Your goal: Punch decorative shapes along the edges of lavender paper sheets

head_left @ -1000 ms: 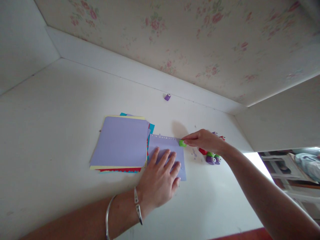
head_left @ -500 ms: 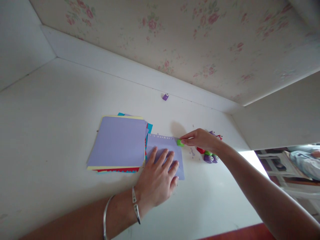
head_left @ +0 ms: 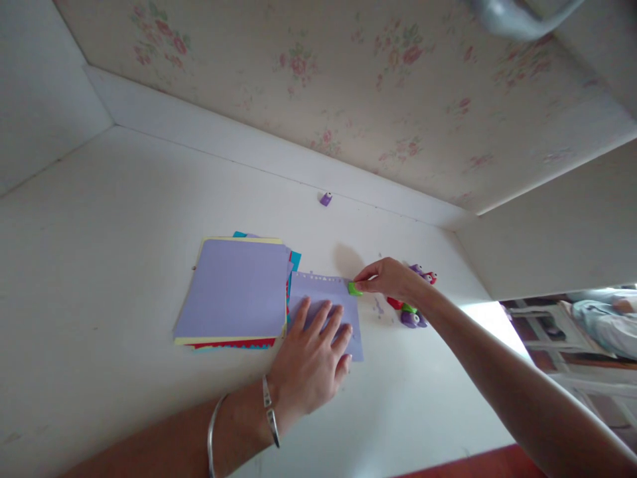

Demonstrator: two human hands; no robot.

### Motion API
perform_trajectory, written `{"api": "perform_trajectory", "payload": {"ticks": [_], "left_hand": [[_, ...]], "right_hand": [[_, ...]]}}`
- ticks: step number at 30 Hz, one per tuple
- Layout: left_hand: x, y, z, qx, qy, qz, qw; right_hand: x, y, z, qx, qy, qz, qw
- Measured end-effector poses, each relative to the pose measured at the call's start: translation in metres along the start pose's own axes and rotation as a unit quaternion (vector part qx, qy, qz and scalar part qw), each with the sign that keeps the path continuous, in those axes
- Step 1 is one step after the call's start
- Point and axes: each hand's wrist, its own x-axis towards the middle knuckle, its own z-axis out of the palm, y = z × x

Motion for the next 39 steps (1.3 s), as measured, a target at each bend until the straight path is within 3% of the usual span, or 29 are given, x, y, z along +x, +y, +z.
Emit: {"api": "perform_trajectory", "payload": {"ticks": [26,39], "left_hand": [[0.001,0.000,0.000,0.001,-0.003,-0.002,1.000],[0.001,0.001,0.001,0.010,-0.002,0.002,1.000]], "right_hand": [[-0.007,-0.008,0.000,-0.007,0.014,-0.011,1.000],[-0.013,0.014,-0.004,0.071,-0.022,-0.057,0.996]]}}
